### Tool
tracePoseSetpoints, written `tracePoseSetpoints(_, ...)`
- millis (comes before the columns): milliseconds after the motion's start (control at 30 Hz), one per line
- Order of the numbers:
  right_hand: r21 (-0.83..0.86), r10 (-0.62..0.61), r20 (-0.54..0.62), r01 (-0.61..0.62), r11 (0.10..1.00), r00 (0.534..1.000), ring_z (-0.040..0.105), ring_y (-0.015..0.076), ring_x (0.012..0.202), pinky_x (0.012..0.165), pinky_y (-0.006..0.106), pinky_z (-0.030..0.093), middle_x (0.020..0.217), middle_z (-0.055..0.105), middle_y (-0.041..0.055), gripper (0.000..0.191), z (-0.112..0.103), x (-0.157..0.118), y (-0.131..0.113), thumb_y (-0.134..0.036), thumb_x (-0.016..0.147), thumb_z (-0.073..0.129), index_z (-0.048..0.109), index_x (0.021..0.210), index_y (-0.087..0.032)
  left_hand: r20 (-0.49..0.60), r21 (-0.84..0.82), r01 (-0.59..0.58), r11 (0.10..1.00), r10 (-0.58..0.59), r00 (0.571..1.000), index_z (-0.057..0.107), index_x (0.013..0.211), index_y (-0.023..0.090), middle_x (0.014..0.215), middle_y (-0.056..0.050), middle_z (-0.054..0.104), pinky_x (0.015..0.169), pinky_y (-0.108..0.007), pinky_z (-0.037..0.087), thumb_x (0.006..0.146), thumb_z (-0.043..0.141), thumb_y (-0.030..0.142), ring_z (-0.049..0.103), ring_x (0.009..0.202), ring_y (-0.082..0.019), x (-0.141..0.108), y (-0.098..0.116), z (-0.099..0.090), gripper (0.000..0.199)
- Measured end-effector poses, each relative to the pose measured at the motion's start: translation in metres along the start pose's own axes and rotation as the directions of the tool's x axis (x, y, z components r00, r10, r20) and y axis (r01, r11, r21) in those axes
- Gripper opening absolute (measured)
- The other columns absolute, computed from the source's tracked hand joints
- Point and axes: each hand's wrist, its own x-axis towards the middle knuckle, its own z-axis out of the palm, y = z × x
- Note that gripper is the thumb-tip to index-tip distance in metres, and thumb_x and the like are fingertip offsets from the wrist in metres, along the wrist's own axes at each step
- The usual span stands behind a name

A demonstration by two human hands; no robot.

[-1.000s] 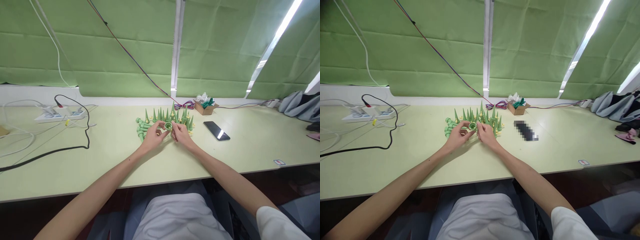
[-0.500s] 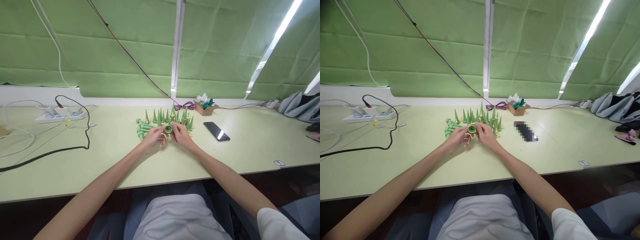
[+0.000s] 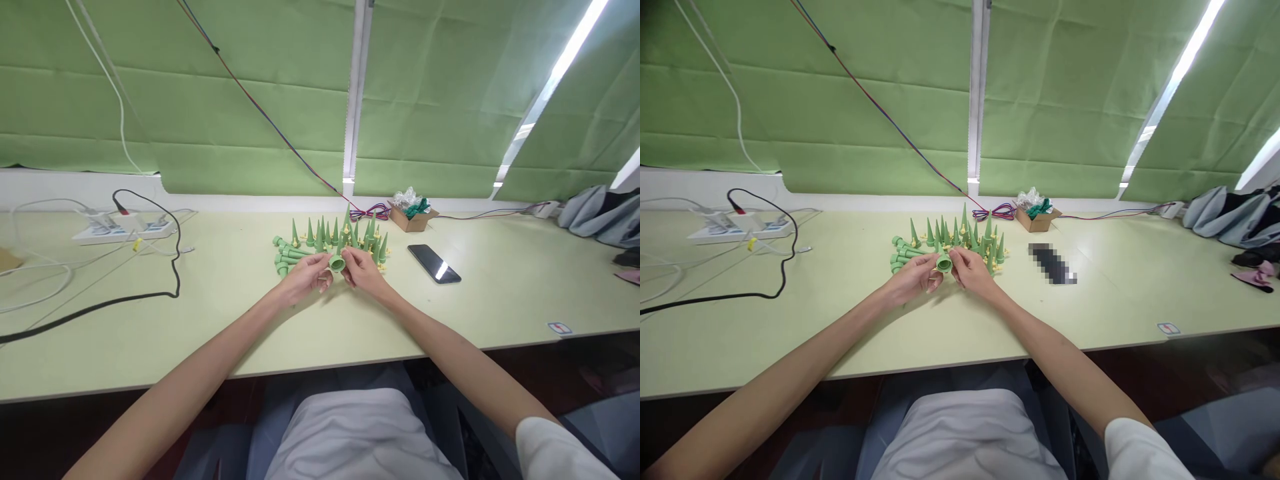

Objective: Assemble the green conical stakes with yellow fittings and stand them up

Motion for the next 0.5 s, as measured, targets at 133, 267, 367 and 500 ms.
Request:
tracePoseSetpoints(133, 0.029, 0.028, 0.024, -0.029, 0.999, 0.999, 0.041, 0.0087, 0.033, 0.036, 0.023, 0.029, 0.047, 0.043, -0.0081, 0.048, -0.0007, -0.0003, 0.0026, -0.066, 0.095, 0.042, 0.04, 0.074, -0.023, 0.002, 0.032, -0.007, 0.999, 0.007, 1.0, 0.059, 0.08, 0.014, 0.067, 0.002, 0.053, 0.041, -0.02, 0.039, 0.075, 0.078, 0.051, 0.053, 0.053, -0.008, -0.0008, 0.0003, -0.0008, 0.042)
tracePoseSetpoints(267, 0.009, 0.035, 0.029, -0.035, 0.999, 0.999, 0.04, 0.0092, 0.032, 0.036, 0.023, 0.03, 0.045, 0.042, -0.0082, 0.049, -0.0006, -0.0008, 0.0017, -0.068, 0.094, 0.042, 0.042, 0.074, -0.023, -0.013, 0.117, -0.055, 0.992, 0.057, 0.998, 0.054, 0.073, 0.015, 0.063, 0.003, 0.049, 0.042, -0.02, 0.039, 0.075, 0.077, 0.052, 0.053, 0.054, -0.01, -0.0024, 0.0009, -0.0003, 0.044)
tracePoseSetpoints(367, -0.02, 0.063, 0.031, -0.062, 0.998, 0.998, 0.04, 0.0099, 0.033, 0.037, 0.024, 0.03, 0.044, 0.038, -0.0084, 0.052, -0.0004, -0.001, 0.0005, -0.072, 0.092, 0.041, 0.041, 0.073, -0.024, -0.024, 0.235, -0.087, 0.968, 0.095, 0.995, 0.054, 0.073, 0.016, 0.062, 0.002, 0.052, 0.045, -0.021, 0.041, 0.077, 0.075, 0.051, 0.054, 0.054, -0.01, -0.0042, 0.0017, -0.0007, 0.042)
tracePoseSetpoints(500, -0.048, 0.09, 0.04, -0.089, 0.995, 0.995, 0.04, 0.0108, 0.033, 0.037, 0.026, 0.029, 0.044, 0.035, -0.0083, 0.053, -0.0004, -0.001, 0.0005, -0.073, 0.091, 0.039, 0.041, 0.072, -0.024, -0.017, 0.398, -0.118, 0.91, 0.136, 0.991, 0.057, 0.078, 0.017, 0.062, 0.001, 0.058, 0.049, -0.024, 0.043, 0.081, 0.071, 0.051, 0.052, 0.049, -0.01, -0.0058, 0.0028, -0.0022, 0.037)
